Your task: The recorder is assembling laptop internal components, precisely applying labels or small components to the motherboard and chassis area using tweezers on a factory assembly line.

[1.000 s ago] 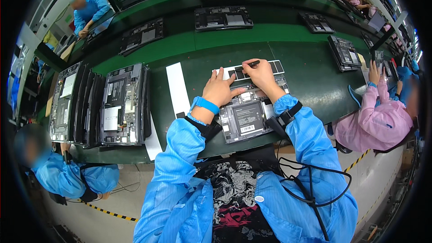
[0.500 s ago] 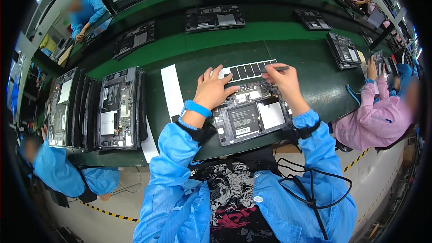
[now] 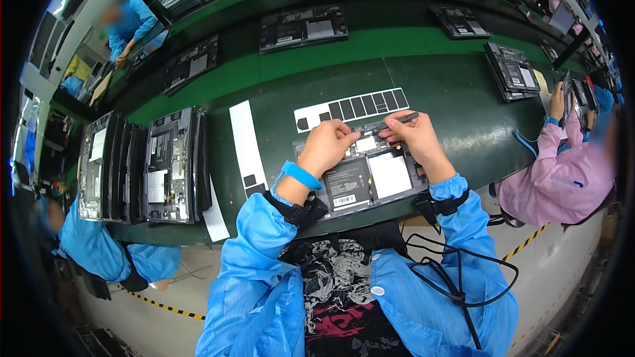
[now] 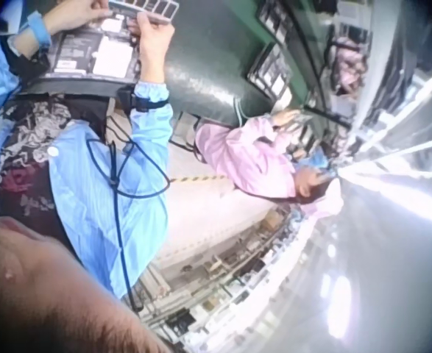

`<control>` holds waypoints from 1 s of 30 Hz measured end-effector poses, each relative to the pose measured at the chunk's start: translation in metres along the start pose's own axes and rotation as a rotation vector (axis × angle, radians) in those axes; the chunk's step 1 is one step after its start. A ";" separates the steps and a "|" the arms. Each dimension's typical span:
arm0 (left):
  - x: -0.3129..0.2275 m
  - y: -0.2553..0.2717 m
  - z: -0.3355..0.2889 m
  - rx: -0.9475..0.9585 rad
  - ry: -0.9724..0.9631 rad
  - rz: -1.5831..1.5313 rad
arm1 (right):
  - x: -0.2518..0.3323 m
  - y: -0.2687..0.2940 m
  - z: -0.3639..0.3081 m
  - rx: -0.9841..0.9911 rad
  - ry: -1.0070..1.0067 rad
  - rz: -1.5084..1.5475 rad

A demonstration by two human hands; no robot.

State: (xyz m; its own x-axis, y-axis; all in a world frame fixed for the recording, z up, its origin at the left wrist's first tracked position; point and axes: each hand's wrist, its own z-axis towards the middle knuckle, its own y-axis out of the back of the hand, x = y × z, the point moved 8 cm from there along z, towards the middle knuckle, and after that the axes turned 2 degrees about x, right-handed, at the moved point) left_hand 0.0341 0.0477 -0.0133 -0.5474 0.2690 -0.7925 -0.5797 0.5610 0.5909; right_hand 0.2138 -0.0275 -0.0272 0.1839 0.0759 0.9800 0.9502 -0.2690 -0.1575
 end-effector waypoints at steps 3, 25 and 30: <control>0.008 -0.007 0.004 0.032 0.032 -0.099 | 0.002 -0.003 -0.001 0.014 0.021 -0.052; -0.005 -0.001 0.019 -0.047 0.145 0.192 | -0.003 -0.008 0.001 0.011 0.034 -0.104; -0.006 -0.002 0.022 0.022 0.195 0.185 | -0.004 -0.007 0.001 0.004 0.054 -0.078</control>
State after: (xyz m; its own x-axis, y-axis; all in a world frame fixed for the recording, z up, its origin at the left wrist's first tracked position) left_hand 0.0521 0.0623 -0.0133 -0.7499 0.2133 -0.6262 -0.4475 0.5336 0.7176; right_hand 0.2066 -0.0248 -0.0304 0.0960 0.0447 0.9944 0.9622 -0.2601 -0.0812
